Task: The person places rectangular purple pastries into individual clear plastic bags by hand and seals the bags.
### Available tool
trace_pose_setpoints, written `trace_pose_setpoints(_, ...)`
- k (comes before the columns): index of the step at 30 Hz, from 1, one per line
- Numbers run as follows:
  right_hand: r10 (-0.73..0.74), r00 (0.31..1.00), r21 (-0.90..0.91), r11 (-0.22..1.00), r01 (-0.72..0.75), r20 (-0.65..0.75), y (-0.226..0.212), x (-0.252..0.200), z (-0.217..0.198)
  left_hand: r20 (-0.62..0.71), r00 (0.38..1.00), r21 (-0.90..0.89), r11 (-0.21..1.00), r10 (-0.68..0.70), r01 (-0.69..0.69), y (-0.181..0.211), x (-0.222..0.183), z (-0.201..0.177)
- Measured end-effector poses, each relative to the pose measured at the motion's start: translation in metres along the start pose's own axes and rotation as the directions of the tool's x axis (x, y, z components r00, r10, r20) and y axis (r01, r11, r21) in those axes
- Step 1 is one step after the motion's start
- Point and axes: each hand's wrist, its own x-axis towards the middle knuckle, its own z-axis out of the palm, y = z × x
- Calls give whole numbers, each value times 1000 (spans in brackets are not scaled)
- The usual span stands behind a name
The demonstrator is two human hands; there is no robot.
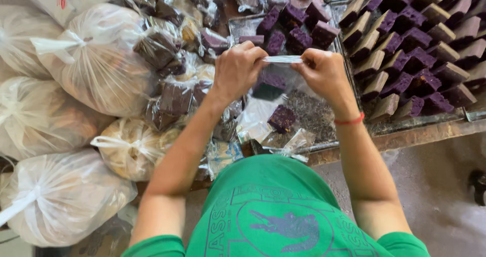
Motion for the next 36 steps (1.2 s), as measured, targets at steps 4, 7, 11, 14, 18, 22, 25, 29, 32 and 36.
trace_pose_setpoints(4, -56, 998, 926, 379, 3, 20, 7, -17, -2, -3, 969, -729, 664, -246, 166, 26, -29, -9)
trace_pose_setpoints(7, 57, 993, 981, 158, -110, 102, -4, -32, 13, 108, 938, -980, 125, -329, 157, 35, -37, -4)
trace_pose_setpoints(11, -76, 995, 954, 298, -34, 59, -16, -22, 5, -105, 967, -663, 741, -234, 107, 15, -22, -17)
trace_pose_setpoints(14, -109, 994, 693, 718, 67, 18, -31, -18, 5, -118, 993, 236, 971, -7, 35, 15, -15, -19)
trace_pose_setpoints(18, -358, 934, 190, 918, 349, 15, -42, -11, 2, 108, 960, -374, 885, -257, 279, 7, -13, -2)
trace_pose_setpoints(22, -467, 884, 77, 881, 468, -28, -40, -7, 4, 476, 873, -607, 678, -108, 415, -12, -18, 16)
trace_pose_setpoints(25, -339, 939, 230, 911, 342, -52, -29, -4, 15, 489, 872, -774, 466, 9, 429, -7, -25, 13)
trace_pose_setpoints(29, -73, 989, 510, 860, -2, 126, -7, -8, 31, 422, 871, -513, 726, -252, 459, 23, -32, 1)
trace_pose_setpoints(32, 125, 958, 728, 627, -277, 257, 0, -7, 33, -140, 990, -20, 1000, -10, 7, 36, -28, -4)
trace_pose_setpoints(36, -75, 990, 651, 758, -21, 119, -5, -8, 34, -194, 976, 29, 995, 99, -95, 33, -27, -4)
